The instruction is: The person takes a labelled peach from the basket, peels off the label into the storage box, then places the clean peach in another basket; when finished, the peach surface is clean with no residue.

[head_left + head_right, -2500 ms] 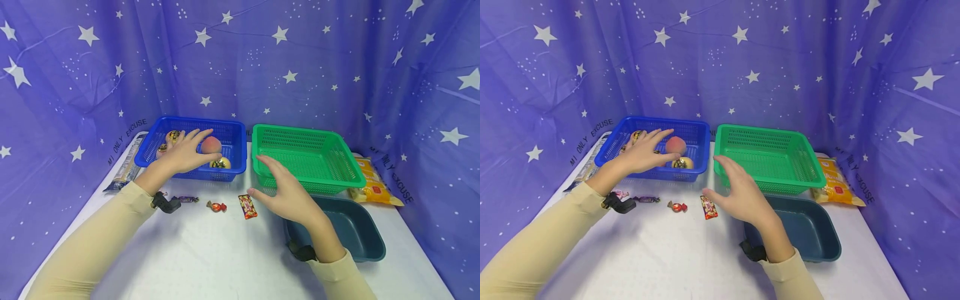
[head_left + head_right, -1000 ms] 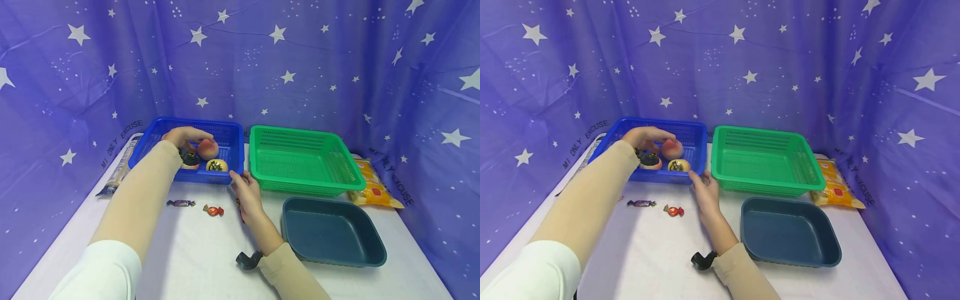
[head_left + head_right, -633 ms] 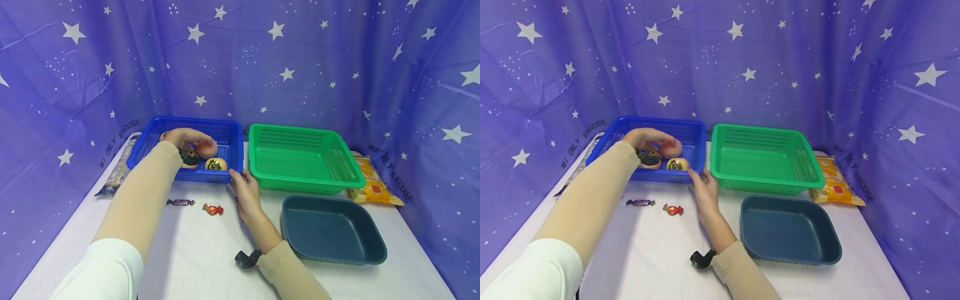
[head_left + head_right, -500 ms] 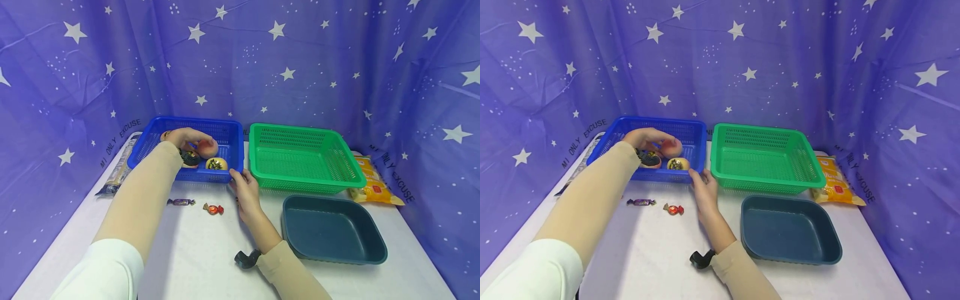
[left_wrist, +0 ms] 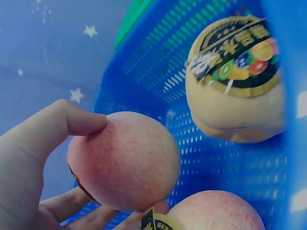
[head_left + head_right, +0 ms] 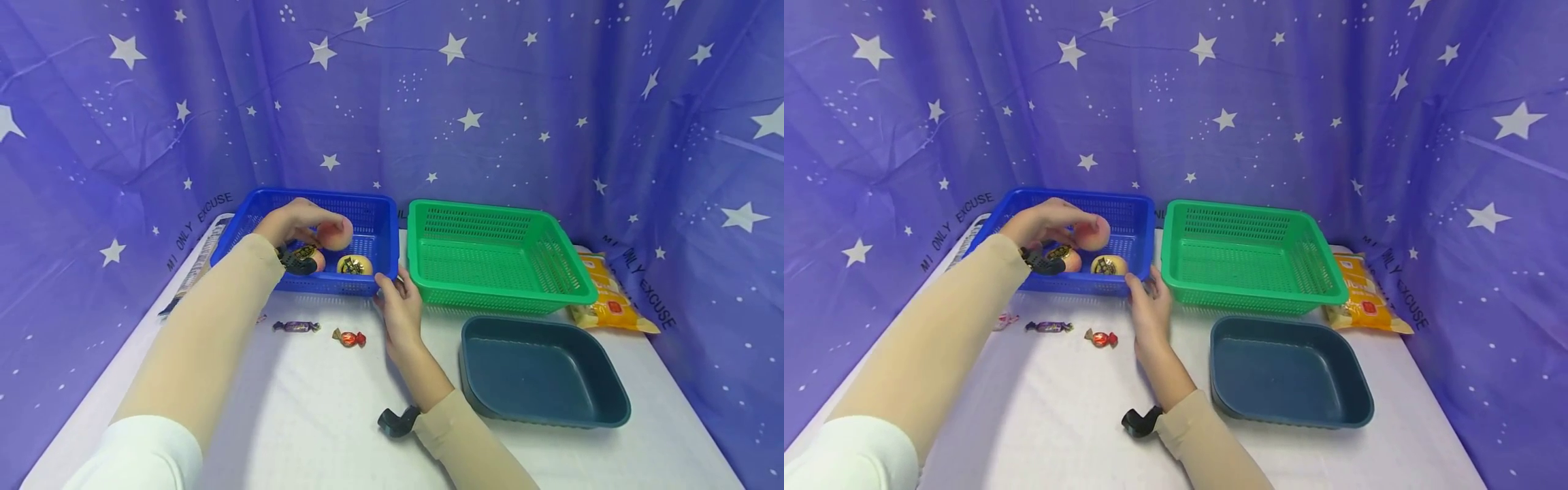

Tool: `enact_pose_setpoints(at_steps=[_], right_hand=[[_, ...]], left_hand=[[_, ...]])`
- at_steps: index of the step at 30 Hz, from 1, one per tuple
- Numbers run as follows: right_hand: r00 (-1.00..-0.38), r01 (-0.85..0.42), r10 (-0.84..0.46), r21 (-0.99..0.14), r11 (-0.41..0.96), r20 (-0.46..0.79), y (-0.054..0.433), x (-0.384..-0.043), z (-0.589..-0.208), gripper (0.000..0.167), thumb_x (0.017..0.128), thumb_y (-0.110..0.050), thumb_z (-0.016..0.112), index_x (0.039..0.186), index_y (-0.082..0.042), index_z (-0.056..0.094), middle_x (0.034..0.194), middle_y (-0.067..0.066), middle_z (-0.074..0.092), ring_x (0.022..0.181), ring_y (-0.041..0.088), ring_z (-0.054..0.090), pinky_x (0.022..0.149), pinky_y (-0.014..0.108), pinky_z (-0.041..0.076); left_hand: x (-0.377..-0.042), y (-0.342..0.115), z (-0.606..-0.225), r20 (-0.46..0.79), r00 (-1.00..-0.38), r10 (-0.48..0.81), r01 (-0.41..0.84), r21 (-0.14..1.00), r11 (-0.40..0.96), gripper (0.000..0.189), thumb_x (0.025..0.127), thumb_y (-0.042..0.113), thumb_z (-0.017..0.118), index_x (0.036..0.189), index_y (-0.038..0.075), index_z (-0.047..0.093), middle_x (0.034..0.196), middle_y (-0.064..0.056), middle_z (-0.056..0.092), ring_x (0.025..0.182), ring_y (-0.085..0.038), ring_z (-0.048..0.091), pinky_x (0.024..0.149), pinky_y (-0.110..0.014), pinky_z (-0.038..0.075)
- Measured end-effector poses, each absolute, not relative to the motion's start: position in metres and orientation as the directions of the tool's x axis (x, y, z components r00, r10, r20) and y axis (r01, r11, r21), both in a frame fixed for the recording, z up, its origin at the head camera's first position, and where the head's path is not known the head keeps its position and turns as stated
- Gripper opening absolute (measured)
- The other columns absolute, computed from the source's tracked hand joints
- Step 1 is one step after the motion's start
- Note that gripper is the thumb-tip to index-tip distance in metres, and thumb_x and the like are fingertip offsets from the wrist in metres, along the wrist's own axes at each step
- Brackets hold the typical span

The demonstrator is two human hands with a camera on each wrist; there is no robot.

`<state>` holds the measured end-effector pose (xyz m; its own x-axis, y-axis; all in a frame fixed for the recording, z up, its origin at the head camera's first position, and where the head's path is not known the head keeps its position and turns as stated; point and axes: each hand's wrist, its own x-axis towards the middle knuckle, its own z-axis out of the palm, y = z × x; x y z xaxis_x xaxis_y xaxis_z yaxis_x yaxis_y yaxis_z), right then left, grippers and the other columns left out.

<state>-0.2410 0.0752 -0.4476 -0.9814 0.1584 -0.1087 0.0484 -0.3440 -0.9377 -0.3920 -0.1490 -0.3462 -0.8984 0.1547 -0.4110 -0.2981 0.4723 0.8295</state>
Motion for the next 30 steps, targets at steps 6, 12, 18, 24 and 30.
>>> enact_pose_setpoints(at_steps=[6,12,18,24,30], right_hand=[[-0.981,0.049,0.159,-0.939,-0.339,-0.109,0.074,-0.242,-0.447,0.052,0.106,-0.021,0.074,0.155,-0.010,0.059,0.158,0.019,0.061,0.149,0.031,0.060,0.124,0.053,0.054],[-0.982,0.050,0.153,-0.937,-0.345,-0.109,0.075,-0.243,-0.446,0.051,0.105,-0.020,0.074,0.153,-0.009,0.061,0.161,0.023,0.059,0.149,0.032,0.061,0.124,0.053,0.053],[-0.986,0.042,0.138,-0.937,-0.347,-0.095,0.077,-0.244,-0.445,0.056,0.105,-0.020,0.074,0.156,-0.005,0.057,0.162,0.023,0.058,0.149,0.033,0.060,0.126,0.053,0.052],[-0.989,0.048,0.115,-0.935,-0.351,-0.093,0.079,-0.244,-0.446,0.056,0.106,-0.019,0.073,0.157,-0.005,0.057,0.164,0.025,0.056,0.150,0.033,0.059,0.127,0.053,0.050],[-0.991,0.051,0.097,-0.941,-0.335,-0.089,0.081,-0.243,-0.446,0.055,0.107,-0.020,0.072,0.158,-0.006,0.056,0.162,0.021,0.059,0.151,0.032,0.058,0.127,0.054,0.050]], left_hand=[[-0.382,-0.150,-0.337,-0.311,-0.937,0.156,-0.226,0.885,0.406,0.073,0.093,0.036,0.088,0.154,0.006,0.063,0.166,-0.016,0.054,0.143,-0.037,0.064,0.113,-0.052,0.062],[-0.363,-0.145,-0.320,-0.172,-0.972,0.158,-0.089,0.899,0.429,0.075,0.093,0.037,0.089,0.157,0.009,0.060,0.162,-0.013,0.059,0.140,-0.031,0.065,0.105,-0.049,0.066],[-0.334,-0.136,-0.306,-0.027,-0.976,0.215,0.072,0.895,0.440,0.064,0.094,0.033,0.089,0.150,0.012,0.067,0.152,-0.011,0.066,0.130,-0.031,0.069,0.100,-0.049,0.068],[-0.306,-0.132,-0.303,0.061,-0.970,0.234,0.175,0.845,0.505,0.063,0.089,0.040,0.092,0.146,0.023,0.071,0.147,-0.003,0.070,0.126,-0.026,0.068,0.105,-0.050,0.062],[-0.267,-0.123,-0.310,0.164,-0.930,0.329,0.315,0.816,0.484,0.064,0.081,0.034,0.098,0.141,0.025,0.075,0.141,0.002,0.075,0.118,-0.024,0.074,0.095,-0.045,0.066]])
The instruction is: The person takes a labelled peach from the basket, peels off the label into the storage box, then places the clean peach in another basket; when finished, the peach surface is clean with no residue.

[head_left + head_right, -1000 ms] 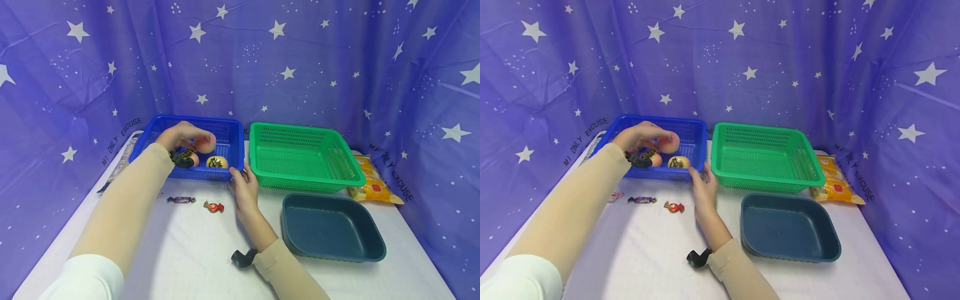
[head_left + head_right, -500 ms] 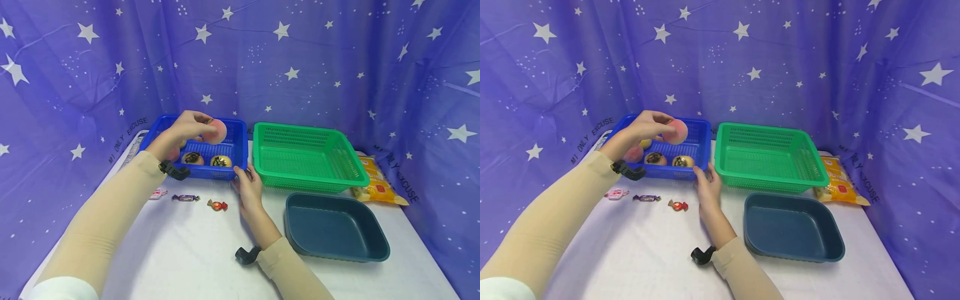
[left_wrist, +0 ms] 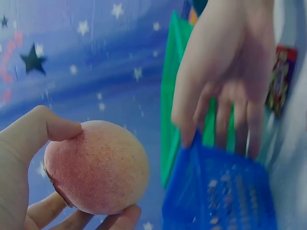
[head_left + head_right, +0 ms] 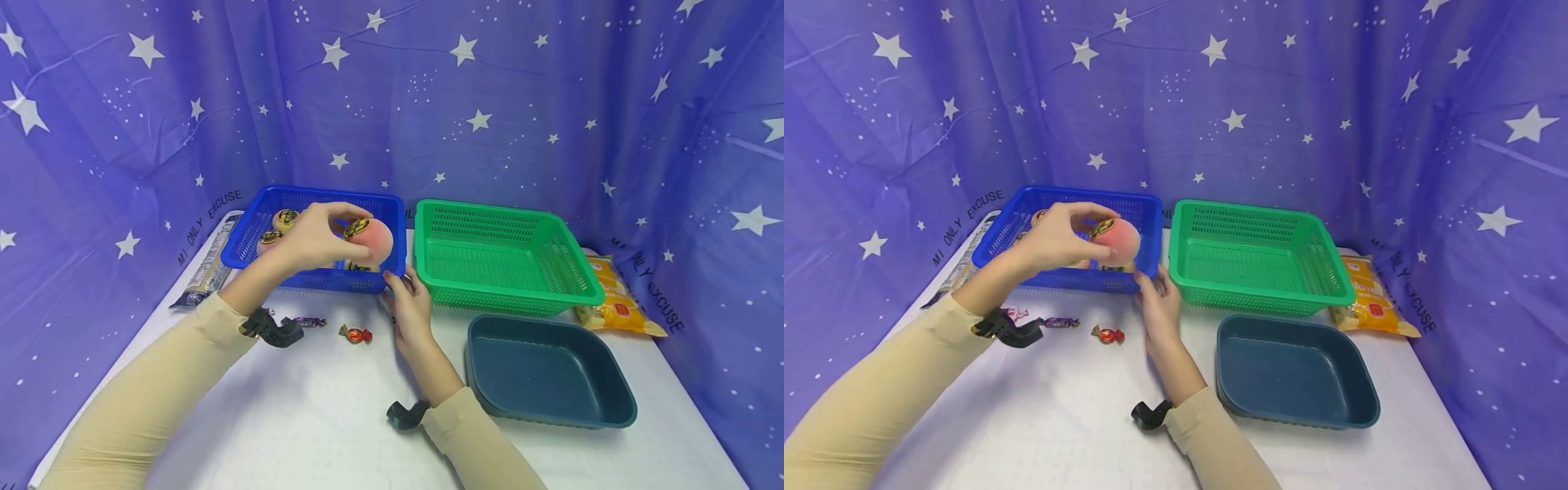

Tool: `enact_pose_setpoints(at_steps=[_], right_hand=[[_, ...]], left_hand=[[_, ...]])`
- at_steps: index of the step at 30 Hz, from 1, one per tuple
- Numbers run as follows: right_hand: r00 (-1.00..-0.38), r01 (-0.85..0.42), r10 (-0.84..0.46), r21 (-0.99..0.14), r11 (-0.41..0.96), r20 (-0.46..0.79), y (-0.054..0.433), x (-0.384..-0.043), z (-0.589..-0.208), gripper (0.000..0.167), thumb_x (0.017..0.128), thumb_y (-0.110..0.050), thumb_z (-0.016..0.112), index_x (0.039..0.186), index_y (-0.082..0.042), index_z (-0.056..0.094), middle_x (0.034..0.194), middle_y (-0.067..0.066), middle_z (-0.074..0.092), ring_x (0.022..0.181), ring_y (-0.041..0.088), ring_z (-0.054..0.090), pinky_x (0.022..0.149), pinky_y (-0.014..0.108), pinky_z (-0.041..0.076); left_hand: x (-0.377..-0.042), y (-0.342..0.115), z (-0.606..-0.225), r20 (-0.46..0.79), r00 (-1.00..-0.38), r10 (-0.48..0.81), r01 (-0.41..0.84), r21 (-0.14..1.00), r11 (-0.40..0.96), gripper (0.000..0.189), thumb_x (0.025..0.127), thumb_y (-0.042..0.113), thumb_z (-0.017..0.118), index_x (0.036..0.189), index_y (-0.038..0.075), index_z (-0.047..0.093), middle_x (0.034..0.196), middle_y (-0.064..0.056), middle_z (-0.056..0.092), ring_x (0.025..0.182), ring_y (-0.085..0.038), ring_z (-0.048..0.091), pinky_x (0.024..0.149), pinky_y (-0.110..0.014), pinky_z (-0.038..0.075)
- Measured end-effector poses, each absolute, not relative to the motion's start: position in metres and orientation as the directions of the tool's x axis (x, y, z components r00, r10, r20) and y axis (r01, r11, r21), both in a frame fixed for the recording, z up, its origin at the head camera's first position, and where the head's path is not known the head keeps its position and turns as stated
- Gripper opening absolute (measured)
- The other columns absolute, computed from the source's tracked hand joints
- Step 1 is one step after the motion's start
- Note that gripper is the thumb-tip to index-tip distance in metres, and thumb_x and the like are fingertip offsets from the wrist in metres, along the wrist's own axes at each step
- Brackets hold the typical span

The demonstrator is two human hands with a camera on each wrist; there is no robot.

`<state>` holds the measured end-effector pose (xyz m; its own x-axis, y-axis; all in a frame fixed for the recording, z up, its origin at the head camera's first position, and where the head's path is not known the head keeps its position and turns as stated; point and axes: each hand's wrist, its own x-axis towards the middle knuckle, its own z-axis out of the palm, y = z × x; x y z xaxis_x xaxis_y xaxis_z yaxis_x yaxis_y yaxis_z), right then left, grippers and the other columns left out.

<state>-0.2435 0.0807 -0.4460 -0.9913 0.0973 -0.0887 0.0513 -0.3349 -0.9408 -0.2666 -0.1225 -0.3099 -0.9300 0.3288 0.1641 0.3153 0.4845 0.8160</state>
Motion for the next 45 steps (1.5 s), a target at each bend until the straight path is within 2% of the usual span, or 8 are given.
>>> enact_pose_setpoints(at_steps=[6,13,18,22,26,38,42,45], right_hand=[[-0.992,0.043,0.102,-0.946,-0.322,-0.080,0.082,-0.243,-0.447,0.052,0.107,-0.024,0.072,0.155,-0.009,0.059,0.156,0.016,0.064,0.147,0.028,0.062,0.125,0.049,0.053],[-0.991,0.035,0.112,-0.945,-0.326,-0.075,0.080,-0.244,-0.448,0.055,0.105,-0.021,0.075,0.155,-0.006,0.058,0.160,0.027,0.059,0.148,0.035,0.062,0.123,0.051,0.055],[-0.989,0.036,0.124,-0.945,-0.325,-0.080,0.079,-0.243,-0.446,0.054,0.105,-0.020,0.075,0.154,-0.007,0.059,0.160,0.025,0.060,0.147,0.034,0.062,0.123,0.052,0.055],[-0.990,0.033,0.118,-0.943,-0.331,-0.076,0.080,-0.244,-0.446,0.053,0.105,-0.019,0.074,0.154,-0.006,0.059,0.161,0.028,0.058,0.147,0.034,0.062,0.123,0.052,0.054],[-0.991,0.032,0.115,-0.942,-0.334,-0.074,0.080,-0.243,-0.445,0.053,0.105,-0.019,0.075,0.154,-0.005,0.059,0.161,0.028,0.058,0.147,0.035,0.062,0.124,0.052,0.054],[-0.989,0.079,0.091,-0.944,-0.320,-0.113,0.078,-0.233,-0.442,0.068,0.106,-0.019,0.074,0.164,0.001,0.045,0.161,0.023,0.058,0.151,0.034,0.058,0.129,0.049,0.049],[-0.988,0.099,0.083,-0.952,-0.288,-0.127,0.083,-0.220,-0.436,0.063,0.107,-0.018,0.069,0.161,0.004,0.045,0.159,0.026,0.057,0.152,0.040,0.056,0.131,0.049,0.046],[-0.987,0.126,0.069,-0.959,-0.253,-0.147,0.090,-0.210,-0.430,0.060,0.107,-0.017,0.066,0.159,0.005,0.047,0.160,0.028,0.056,0.154,0.044,0.054,0.132,0.050,0.045]], left_hand=[[-0.228,-0.123,-0.342,0.231,-0.885,0.404,0.418,0.778,0.470,0.064,0.076,0.030,0.100,0.136,0.028,0.077,0.135,0.007,0.077,0.116,-0.022,0.073,0.088,-0.038,0.066],[-0.187,-0.143,-0.391,0.210,-0.867,0.452,0.420,0.796,0.436,0.068,0.073,0.022,0.099,0.136,0.031,0.075,0.136,0.010,0.074,0.124,-0.017,0.071,0.098,-0.034,0.067],[-0.169,-0.144,-0.418,0.196,-0.802,0.565,0.484,0.767,0.422,0.073,0.070,0.021,0.100,0.137,0.034,0.073,0.139,0.016,0.073,0.131,-0.012,0.068,0.102,-0.032,0.065],[-0.162,-0.139,-0.431,0.172,-0.753,0.635,0.519,0.748,0.413,0.075,0.069,0.019,0.100,0.136,0.036,0.072,0.139,0.020,0.071,0.132,-0.008,0.067,0.103,-0.030,0.065],[-0.160,-0.137,-0.437,0.166,-0.738,0.654,0.533,0.739,0.413,0.076,0.068,0.020,0.099,0.136,0.037,0.072,0.138,0.022,0.070,0.129,-0.007,0.067,0.104,-0.032,0.064],[-0.162,-0.144,-0.453,0.202,-0.734,0.648,0.502,0.804,0.318,0.071,0.078,0.020,0.099,0.141,0.036,0.071,0.144,0.017,0.071,0.137,-0.011,0.065,0.113,-0.035,0.059],[-0.162,-0.140,-0.456,0.200,-0.754,0.626,0.474,0.825,0.307,0.066,0.082,0.024,0.097,0.142,0.036,0.071,0.145,0.016,0.071,0.139,-0.011,0.064,0.115,-0.035,0.058],[-0.162,-0.136,-0.460,0.205,-0.760,0.617,0.451,0.850,0.273,0.071,0.084,0.024,0.097,0.148,0.029,0.068,0.150,0.007,0.071,0.141,-0.014,0.064,0.116,-0.037,0.059]])
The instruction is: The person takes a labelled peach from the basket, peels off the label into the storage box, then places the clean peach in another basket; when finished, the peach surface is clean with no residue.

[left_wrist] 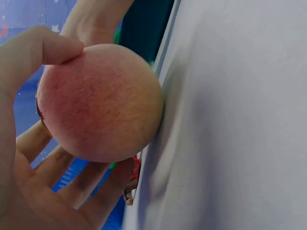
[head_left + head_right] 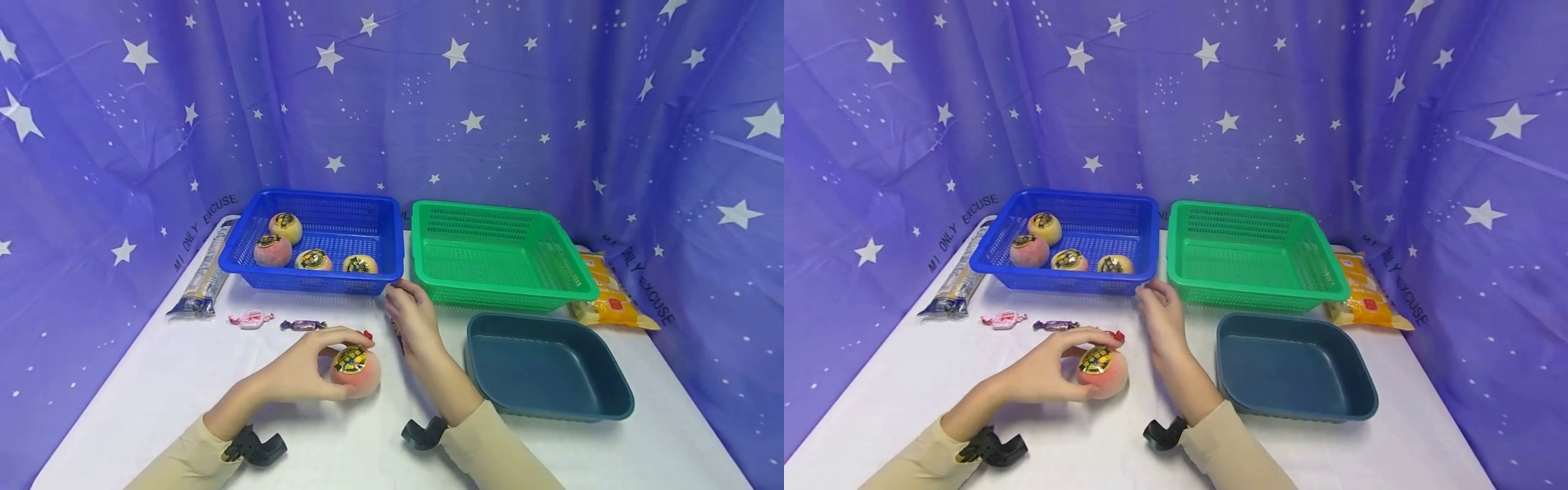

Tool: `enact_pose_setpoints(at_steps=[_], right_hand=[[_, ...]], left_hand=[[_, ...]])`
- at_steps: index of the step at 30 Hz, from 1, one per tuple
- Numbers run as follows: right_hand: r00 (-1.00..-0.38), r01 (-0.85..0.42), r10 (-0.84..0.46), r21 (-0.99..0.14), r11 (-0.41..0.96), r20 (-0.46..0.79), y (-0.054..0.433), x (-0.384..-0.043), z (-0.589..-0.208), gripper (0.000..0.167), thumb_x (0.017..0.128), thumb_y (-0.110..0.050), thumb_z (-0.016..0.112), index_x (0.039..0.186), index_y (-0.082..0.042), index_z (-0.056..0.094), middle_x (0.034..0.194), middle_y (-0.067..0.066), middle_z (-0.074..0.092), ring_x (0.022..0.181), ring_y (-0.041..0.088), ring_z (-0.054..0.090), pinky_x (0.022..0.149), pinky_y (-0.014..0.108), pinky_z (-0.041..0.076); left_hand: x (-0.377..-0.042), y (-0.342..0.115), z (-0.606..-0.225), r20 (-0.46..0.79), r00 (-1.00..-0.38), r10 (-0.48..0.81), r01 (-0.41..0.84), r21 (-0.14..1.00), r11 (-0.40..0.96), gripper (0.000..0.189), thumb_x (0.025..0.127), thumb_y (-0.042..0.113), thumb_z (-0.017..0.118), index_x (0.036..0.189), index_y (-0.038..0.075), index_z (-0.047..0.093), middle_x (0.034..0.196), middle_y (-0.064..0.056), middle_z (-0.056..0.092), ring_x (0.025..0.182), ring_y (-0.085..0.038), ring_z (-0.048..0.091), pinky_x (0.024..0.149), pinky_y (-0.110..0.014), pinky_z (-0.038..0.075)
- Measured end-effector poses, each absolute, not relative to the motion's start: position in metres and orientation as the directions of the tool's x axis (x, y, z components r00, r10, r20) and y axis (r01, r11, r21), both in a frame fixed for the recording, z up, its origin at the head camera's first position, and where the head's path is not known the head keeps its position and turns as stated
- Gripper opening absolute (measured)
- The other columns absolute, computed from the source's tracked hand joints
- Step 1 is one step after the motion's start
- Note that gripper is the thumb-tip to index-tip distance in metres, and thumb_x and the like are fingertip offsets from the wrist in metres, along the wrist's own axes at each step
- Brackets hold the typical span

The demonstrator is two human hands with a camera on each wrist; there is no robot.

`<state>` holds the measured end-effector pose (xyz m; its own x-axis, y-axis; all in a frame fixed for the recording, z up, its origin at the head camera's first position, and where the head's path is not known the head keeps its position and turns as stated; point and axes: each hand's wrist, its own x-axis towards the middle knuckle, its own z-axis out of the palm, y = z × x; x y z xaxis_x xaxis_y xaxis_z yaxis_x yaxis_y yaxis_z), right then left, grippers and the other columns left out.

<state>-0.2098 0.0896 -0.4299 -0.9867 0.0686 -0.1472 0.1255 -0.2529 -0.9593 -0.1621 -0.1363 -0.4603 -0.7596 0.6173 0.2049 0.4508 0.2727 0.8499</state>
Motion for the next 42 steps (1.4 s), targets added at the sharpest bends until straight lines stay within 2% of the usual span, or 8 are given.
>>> enact_pose_setpoints(at_steps=[4,8,14,21,28,34,37,42], right_hand=[[-0.987,0.148,0.033,-0.967,-0.209,-0.158,0.096,-0.196,-0.421,0.056,0.107,-0.013,0.064,0.157,0.006,0.048,0.161,0.030,0.054,0.153,0.046,0.054,0.130,0.048,0.047],[-0.995,0.099,-0.024,-0.994,-0.045,-0.098,0.106,-0.182,-0.410,0.047,0.107,-0.013,0.068,0.151,0.001,0.058,0.156,0.019,0.062,0.148,0.037,0.060,0.125,0.047,0.053],[-0.978,-0.157,-0.188,-0.917,0.366,0.092,0.126,-0.170,-0.394,0.027,0.105,-0.021,0.076,0.131,-0.017,0.075,0.135,0.005,0.078,0.127,0.023,0.074,0.113,0.050,0.061],[-0.856,-0.418,-0.499,-0.748,0.515,0.136,0.141,-0.169,-0.381,0.022,0.103,-0.018,0.078,0.125,-0.019,0.077,0.122,-0.005,0.079,0.109,0.017,0.074,0.097,0.044,0.067],[-0.705,-0.578,-0.707,-0.622,0.528,0.056,0.139,-0.172,-0.379,0.032,0.104,-0.021,0.077,0.136,-0.021,0.076,0.127,-0.008,0.077,0.118,0.019,0.068,0.090,0.043,0.064],[-0.660,-0.607,-0.751,-0.596,0.526,0.009,0.133,-0.176,-0.379,0.034,0.104,-0.021,0.076,0.138,-0.022,0.077,0.129,-0.011,0.076,0.119,0.015,0.069,0.093,0.034,0.061],[-0.640,-0.618,-0.768,-0.593,0.516,-0.001,0.131,-0.178,-0.378,0.032,0.103,-0.018,0.077,0.135,-0.021,0.078,0.127,-0.011,0.077,0.120,0.014,0.069,0.097,0.038,0.063],[-0.629,-0.645,-0.777,-0.579,0.499,0.031,0.129,-0.179,-0.377,0.025,0.100,-0.016,0.080,0.123,-0.022,0.079,0.114,-0.014,0.077,0.109,0.014,0.071,0.092,0.038,0.064]], left_hand=[[-0.163,-0.134,-0.467,0.213,-0.762,0.612,0.425,0.878,0.223,0.077,0.084,0.023,0.098,0.152,0.023,0.062,0.150,-0.006,0.070,0.140,-0.020,0.065,0.118,-0.038,0.059],[-0.163,-0.133,-0.468,0.187,-0.777,0.601,0.380,0.900,0.212,0.075,0.083,0.021,0.098,0.148,0.021,0.061,0.147,0.001,0.069,0.141,-0.021,0.065,0.120,-0.036,0.057],[-0.165,-0.131,-0.469,0.177,-0.786,0.593,0.328,0.932,0.156,0.070,0.081,0.015,0.097,0.142,0.018,0.063,0.144,0.003,0.070,0.143,-0.023,0.064,0.121,-0.035,0.056],[-0.166,-0.126,-0.474,0.156,-0.790,0.593,0.283,0.951,0.128,0.069,0.082,0.015,0.098,0.140,0.018,0.060,0.146,-0.002,0.068,0.144,-0.022,0.064,0.117,-0.035,0.058],[-0.163,-0.129,-0.473,0.137,-0.796,0.590,0.263,0.956,0.132,0.073,0.083,0.016,0.096,0.138,0.015,0.047,0.152,-0.007,0.069,0.148,-0.028,0.063,0.120,-0.037,0.056],[-0.162,-0.131,-0.471,0.068,-0.805,0.589,0.179,0.975,0.133,0.085,0.086,0.016,0.095,0.141,0.013,0.030,0.158,-0.018,0.065,0.144,-0.034,0.066,0.118,-0.031,0.056],[-0.162,-0.131,-0.472,0.055,-0.800,0.598,0.158,0.980,0.122,0.086,0.087,0.014,0.095,0.142,0.012,0.028,0.160,-0.020,0.063,0.142,-0.037,0.067,0.116,-0.030,0.058],[-0.161,-0.131,-0.473,0.051,-0.794,0.606,0.160,0.979,0.127,0.088,0.085,0.015,0.095,0.144,0.013,0.030,0.160,-0.019,0.062,0.141,-0.036,0.069,0.115,-0.030,0.058]])
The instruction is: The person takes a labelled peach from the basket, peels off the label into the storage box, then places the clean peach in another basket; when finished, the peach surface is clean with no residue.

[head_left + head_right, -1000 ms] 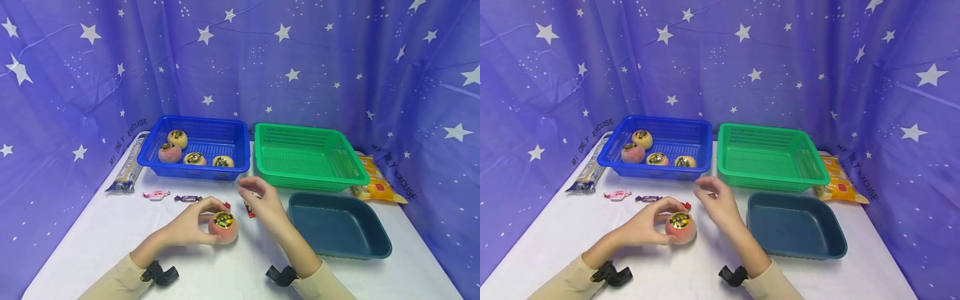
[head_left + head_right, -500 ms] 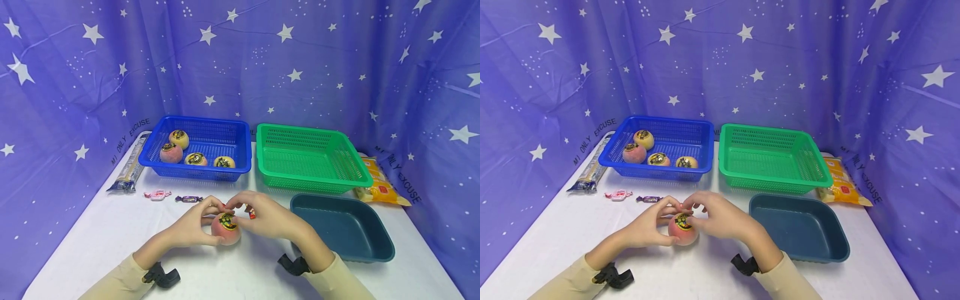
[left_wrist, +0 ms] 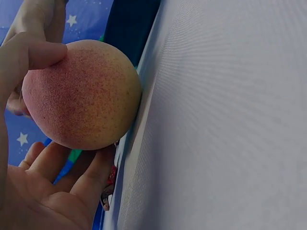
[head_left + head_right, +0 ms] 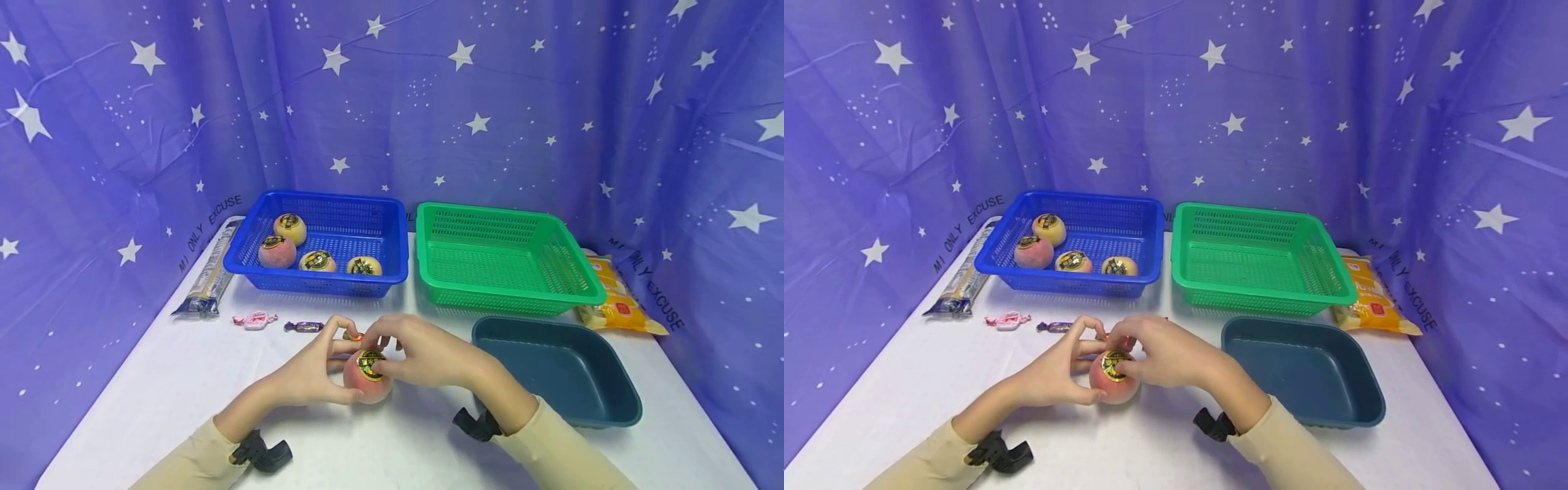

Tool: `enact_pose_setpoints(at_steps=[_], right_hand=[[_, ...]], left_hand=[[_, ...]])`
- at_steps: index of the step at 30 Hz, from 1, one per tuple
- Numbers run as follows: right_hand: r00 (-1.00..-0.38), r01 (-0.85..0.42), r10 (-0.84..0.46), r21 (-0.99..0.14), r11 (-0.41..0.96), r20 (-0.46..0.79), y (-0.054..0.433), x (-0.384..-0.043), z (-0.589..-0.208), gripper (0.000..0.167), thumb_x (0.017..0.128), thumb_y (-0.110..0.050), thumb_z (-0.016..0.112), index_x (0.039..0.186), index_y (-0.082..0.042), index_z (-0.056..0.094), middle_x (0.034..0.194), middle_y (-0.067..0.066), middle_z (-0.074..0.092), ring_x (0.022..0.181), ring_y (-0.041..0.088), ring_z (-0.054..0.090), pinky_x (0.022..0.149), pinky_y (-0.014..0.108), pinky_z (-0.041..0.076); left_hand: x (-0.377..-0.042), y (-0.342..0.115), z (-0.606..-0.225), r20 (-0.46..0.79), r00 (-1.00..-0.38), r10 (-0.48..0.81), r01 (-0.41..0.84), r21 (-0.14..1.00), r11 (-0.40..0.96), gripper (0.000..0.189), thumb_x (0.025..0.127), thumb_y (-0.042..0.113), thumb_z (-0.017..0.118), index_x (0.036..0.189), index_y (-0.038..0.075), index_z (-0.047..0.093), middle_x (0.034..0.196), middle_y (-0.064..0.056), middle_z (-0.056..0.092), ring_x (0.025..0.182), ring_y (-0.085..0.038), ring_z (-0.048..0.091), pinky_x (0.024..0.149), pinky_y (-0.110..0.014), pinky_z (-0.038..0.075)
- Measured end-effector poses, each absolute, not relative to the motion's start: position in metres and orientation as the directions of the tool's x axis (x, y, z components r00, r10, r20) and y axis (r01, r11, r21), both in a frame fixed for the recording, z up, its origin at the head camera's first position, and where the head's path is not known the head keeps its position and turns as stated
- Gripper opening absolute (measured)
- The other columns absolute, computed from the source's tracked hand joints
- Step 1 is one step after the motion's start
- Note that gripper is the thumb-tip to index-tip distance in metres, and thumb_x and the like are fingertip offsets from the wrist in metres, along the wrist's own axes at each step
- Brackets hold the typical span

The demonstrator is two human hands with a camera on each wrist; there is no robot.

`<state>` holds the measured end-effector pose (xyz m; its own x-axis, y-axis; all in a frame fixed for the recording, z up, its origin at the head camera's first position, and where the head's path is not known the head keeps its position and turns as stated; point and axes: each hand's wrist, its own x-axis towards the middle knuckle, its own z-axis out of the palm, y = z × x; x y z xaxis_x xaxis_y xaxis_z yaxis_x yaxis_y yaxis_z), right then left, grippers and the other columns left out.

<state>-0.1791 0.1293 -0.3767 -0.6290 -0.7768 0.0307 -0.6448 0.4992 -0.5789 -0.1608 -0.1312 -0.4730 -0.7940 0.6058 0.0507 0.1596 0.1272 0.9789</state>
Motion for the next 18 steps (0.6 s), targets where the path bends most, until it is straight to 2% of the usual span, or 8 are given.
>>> enact_pose_setpoints(at_steps=[5,9,13,18], right_hand=[[-0.625,-0.661,-0.778,-0.573,0.484,0.063,0.130,-0.177,-0.369,0.020,0.098,-0.009,0.080,0.113,-0.022,0.080,0.100,-0.017,0.075,0.094,0.009,0.068,0.082,0.030,0.063],[-0.612,-0.655,-0.790,-0.589,0.474,0.044,0.134,-0.176,-0.359,0.019,0.099,-0.004,0.076,0.107,-0.021,0.079,0.094,-0.014,0.073,0.085,0.005,0.065,0.076,0.025,0.062],[-0.599,-0.625,-0.801,-0.620,0.474,-0.009,0.140,-0.175,-0.349,0.016,0.101,-0.005,0.075,0.105,-0.020,0.079,0.093,-0.013,0.075,0.084,0.003,0.066,0.078,0.024,0.063],[-0.615,-0.562,-0.786,-0.666,0.490,-0.059,0.155,-0.174,-0.341,0.016,0.102,-0.006,0.074,0.106,-0.021,0.079,0.094,-0.011,0.079,0.087,0.004,0.072,0.084,0.028,0.065]], left_hand=[[-0.162,-0.130,-0.474,0.085,-0.787,0.611,0.209,0.969,0.135,0.085,0.083,0.016,0.096,0.144,0.019,0.038,0.154,-0.008,0.068,0.145,-0.026,0.066,0.120,-0.032,0.055],[-0.162,-0.129,-0.474,0.129,-0.771,0.624,0.263,0.956,0.127,0.079,0.082,0.014,0.097,0.147,0.025,0.052,0.148,0.001,0.069,0.144,-0.020,0.065,0.121,-0.035,0.055],[-0.162,-0.129,-0.474,0.170,-0.754,0.634,0.312,0.943,0.118,0.074,0.083,0.014,0.096,0.148,0.027,0.063,0.148,0.003,0.068,0.142,-0.020,0.064,0.121,-0.039,0.056],[-0.161,-0.128,-0.474,0.185,-0.752,0.633,0.337,0.933,0.127,0.072,0.084,0.016,0.096,0.148,0.028,0.064,0.148,0.004,0.067,0.143,-0.022,0.062,0.119,-0.041,0.058]])
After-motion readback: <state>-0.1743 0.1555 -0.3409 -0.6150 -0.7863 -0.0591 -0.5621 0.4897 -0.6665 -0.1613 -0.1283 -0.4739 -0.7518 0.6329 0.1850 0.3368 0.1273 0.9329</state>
